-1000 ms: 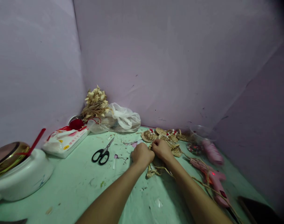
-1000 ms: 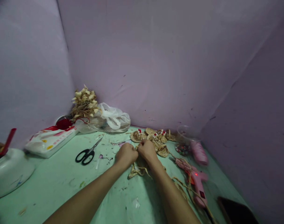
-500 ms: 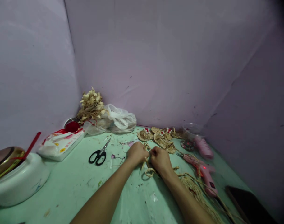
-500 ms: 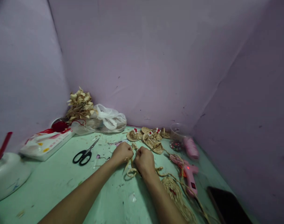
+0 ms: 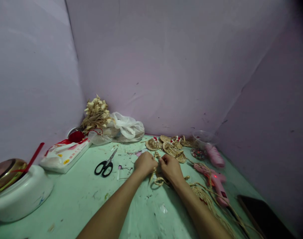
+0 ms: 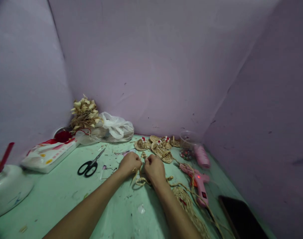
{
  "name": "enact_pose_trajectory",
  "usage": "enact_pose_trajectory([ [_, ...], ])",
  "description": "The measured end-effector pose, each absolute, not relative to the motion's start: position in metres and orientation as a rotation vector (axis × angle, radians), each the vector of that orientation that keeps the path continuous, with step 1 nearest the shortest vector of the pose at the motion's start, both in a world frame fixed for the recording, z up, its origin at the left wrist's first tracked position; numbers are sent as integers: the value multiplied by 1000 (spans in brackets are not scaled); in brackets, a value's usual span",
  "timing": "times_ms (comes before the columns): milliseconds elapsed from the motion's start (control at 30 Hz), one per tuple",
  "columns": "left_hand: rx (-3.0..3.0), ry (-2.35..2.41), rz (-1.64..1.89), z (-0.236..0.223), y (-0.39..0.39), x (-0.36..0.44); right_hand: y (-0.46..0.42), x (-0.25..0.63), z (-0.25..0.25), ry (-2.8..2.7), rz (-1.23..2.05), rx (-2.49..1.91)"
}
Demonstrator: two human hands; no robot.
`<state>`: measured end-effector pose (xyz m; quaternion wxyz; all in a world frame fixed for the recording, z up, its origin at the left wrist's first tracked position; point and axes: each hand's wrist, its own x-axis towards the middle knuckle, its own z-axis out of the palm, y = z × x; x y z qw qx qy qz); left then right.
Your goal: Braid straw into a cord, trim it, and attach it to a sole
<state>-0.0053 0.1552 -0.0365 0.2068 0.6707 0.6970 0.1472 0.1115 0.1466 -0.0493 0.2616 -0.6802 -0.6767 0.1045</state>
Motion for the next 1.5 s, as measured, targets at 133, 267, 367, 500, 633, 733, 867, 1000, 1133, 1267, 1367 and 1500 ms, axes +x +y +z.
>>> enact_pose_trajectory([
  [133, 1848, 1945, 407, -36, 155, -5, 157, 112, -46, -1782, 297, -1890],
  [267, 1834, 1950, 401, -38, 156, -5, 163, 113, -45, -1730, 304, -1920],
  [367, 1835, 1951, 403, -39, 157, -5, 164, 115, -45, -1740, 314, -1906],
  [500, 1840, 1947, 408, -40, 157, -5, 170, 118, -47, -1686, 365, -1932],
  [633, 1843, 1943, 409, -41, 157, -5, 182, 119, -52, -1708, 479, -1848],
  [733, 1838, 1950, 411, -43, 158, -5, 186, 117, -53, -1777, 523, -1745],
  [867, 1826, 1955, 416, -45, 159, -5, 181, 115, -53, -1847, 481, -1651],
  [1000, 1806, 1974, 412, -45, 158, -4, 169, 112, -53, -1861, 392, -1643],
  [1133, 1791, 2009, 417, -42, 155, -3, 156, 109, -54, -1948, 284, -1613],
  [1267, 1809, 2005, 417, -39, 153, -3, 146, 108, -54, -2034, 229, -1625],
  [1367, 1828, 1996, 418, -39, 153, -4, 139, 106, -52, -2049, 217, -1690],
  [1500, 1846, 1991, 423, -39, 153, -4, 130, 101, -47, -2081, 162, -1786],
])
